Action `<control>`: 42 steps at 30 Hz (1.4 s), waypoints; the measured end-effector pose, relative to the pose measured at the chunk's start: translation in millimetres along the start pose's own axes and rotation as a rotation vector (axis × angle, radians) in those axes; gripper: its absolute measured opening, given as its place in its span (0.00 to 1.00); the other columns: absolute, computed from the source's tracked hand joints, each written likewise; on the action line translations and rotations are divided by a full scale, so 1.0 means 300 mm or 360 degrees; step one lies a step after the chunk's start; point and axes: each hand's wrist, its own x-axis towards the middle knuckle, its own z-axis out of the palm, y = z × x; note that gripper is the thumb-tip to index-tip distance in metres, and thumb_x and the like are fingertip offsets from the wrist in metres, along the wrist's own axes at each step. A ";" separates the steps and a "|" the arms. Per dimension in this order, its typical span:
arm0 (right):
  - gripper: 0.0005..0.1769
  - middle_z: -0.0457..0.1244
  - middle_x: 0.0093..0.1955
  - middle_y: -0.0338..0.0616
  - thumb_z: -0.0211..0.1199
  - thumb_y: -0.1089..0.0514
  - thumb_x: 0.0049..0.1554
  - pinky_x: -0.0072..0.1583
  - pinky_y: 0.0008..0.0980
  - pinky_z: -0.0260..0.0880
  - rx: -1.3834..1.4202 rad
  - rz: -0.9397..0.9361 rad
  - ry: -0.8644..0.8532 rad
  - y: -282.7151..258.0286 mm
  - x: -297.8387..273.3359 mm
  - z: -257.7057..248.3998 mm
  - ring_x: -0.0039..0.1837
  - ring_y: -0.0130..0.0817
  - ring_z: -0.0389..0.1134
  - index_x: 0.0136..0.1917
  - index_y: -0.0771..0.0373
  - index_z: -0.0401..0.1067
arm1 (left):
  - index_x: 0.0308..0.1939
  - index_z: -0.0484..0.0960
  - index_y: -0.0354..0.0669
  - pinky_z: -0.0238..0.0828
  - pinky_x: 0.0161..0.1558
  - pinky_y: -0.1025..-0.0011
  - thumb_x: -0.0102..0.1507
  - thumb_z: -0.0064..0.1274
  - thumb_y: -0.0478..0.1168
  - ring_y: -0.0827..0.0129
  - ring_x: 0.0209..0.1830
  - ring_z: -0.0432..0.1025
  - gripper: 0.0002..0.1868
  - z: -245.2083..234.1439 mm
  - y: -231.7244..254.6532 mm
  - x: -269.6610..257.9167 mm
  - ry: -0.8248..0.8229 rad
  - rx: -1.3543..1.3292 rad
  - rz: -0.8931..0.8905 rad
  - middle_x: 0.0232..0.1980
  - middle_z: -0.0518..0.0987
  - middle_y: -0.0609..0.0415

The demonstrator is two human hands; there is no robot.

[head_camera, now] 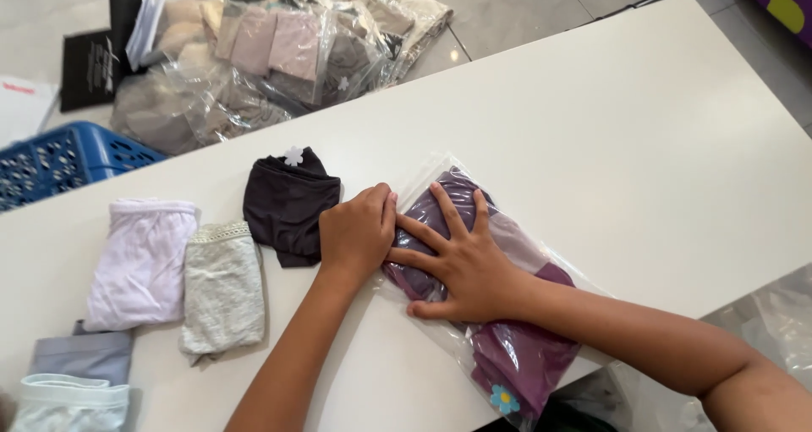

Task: The person is packing folded underwear into clear plastic bags on a white table, organizing them neatly before sealing or setting them aside.

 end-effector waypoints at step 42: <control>0.43 0.38 0.87 0.28 0.42 0.19 0.57 0.72 0.81 0.34 -0.0177 0.0389 -0.0109 0.193 -0.343 -0.158 0.83 0.73 0.31 0.82 0.26 0.46 | 0.80 0.54 0.57 0.27 0.67 0.18 0.63 0.39 0.75 0.25 0.80 0.33 0.47 -0.042 0.546 -0.318 0.0132 0.0137 -0.0037 0.84 0.48 0.43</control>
